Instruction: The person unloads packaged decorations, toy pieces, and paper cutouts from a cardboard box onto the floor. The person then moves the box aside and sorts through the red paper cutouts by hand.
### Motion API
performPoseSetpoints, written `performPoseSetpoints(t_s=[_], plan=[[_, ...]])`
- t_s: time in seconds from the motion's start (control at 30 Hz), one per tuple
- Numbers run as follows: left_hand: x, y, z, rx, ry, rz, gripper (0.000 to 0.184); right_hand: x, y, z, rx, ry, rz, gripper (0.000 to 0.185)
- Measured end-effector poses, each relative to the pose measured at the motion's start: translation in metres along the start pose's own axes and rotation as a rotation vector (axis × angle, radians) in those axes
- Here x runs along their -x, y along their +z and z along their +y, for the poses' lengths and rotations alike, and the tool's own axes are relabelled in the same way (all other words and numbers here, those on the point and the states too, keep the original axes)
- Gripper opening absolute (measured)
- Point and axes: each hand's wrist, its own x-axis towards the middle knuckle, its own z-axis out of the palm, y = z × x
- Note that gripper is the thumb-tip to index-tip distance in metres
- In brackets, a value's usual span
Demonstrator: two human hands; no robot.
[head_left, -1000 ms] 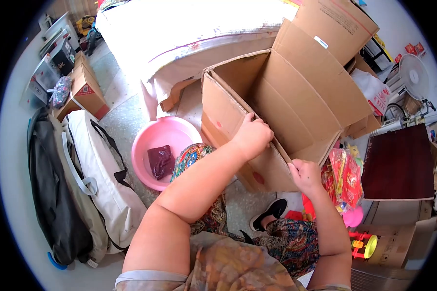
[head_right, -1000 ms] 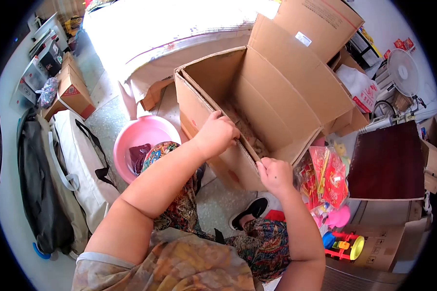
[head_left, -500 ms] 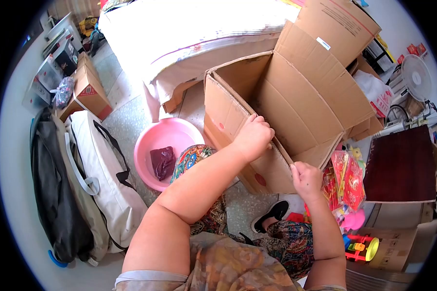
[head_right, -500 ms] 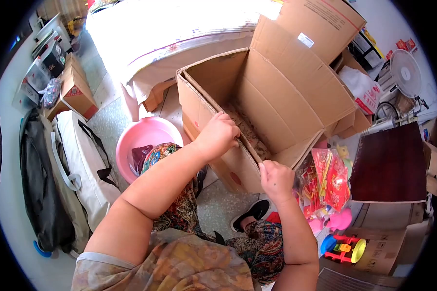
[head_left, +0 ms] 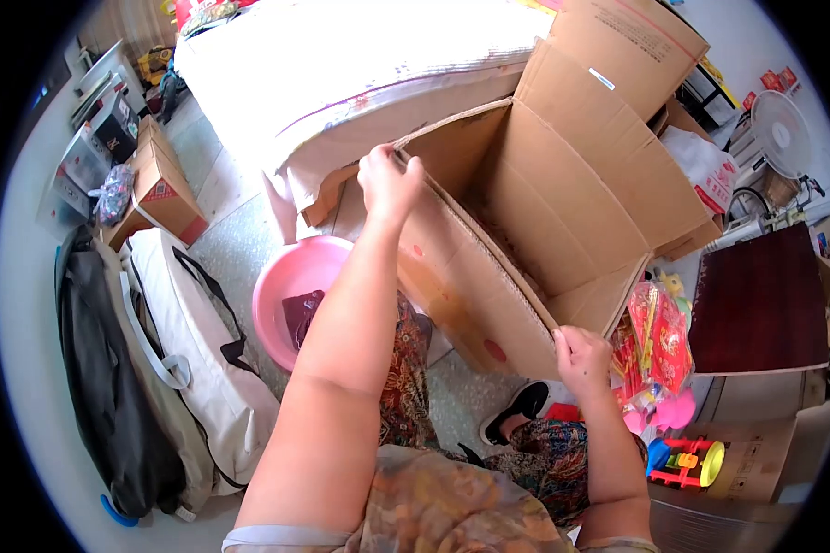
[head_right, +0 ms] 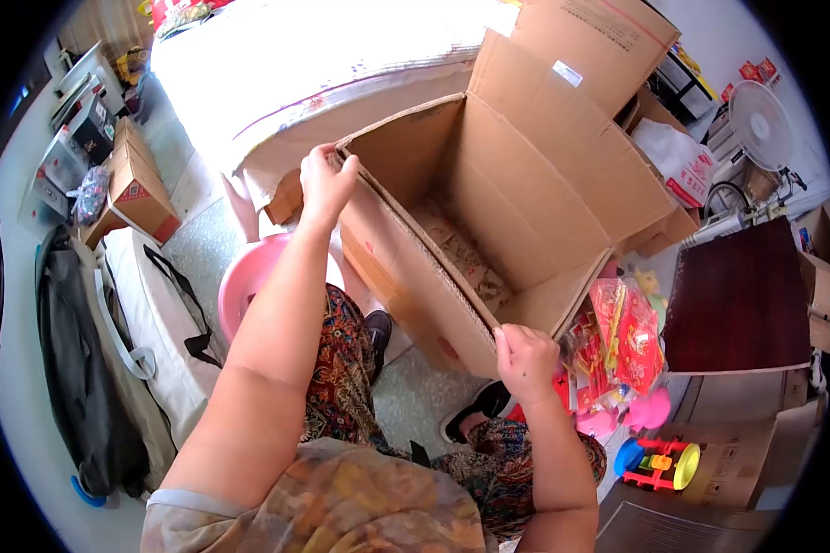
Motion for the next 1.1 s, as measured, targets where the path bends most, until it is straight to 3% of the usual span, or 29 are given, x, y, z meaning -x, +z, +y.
performPoseSetpoints(t_s=[0.07,0.1,0.2,0.3,0.4,0.47,0.7,0.87,1.1], plan=[[-0.002,0.006,-0.004,0.251,-0.178,-0.038,0.058,0.006,-0.003,-0.002,-0.008,0.013,0.000,0.014],[-0.003,0.009,-0.006,0.250,-0.169,-0.049,0.058,0.009,-0.004,-0.003,-0.016,-0.004,0.006,0.013],[-0.003,0.024,-0.011,0.401,-0.312,0.072,0.072,0.018,-0.010,-0.005,-0.016,-0.011,0.004,0.010],[-0.012,0.031,-0.030,0.563,-0.604,-0.024,0.078,0.032,-0.012,-0.008,-0.025,-0.018,0.024,0.007],[-0.008,0.017,-0.025,0.852,-0.497,-0.287,0.058,0.049,-0.014,-0.008,-0.031,-0.004,0.060,0.006],[0.003,-0.006,0.002,0.846,-0.527,-0.247,0.049,0.059,-0.018,-0.005,-0.056,0.010,0.054,0.006],[0.043,-0.039,0.038,0.776,-0.276,-0.277,0.050,0.094,-0.034,-0.002,-0.110,0.103,0.112,0.006],[0.060,-0.049,0.046,0.696,-0.248,-0.264,0.051,0.110,-0.040,-0.004,-0.110,0.139,0.098,0.009],[0.063,-0.055,0.024,0.809,-0.202,-0.281,0.048,0.124,-0.041,-0.009,-0.126,0.133,0.089,0.010]])
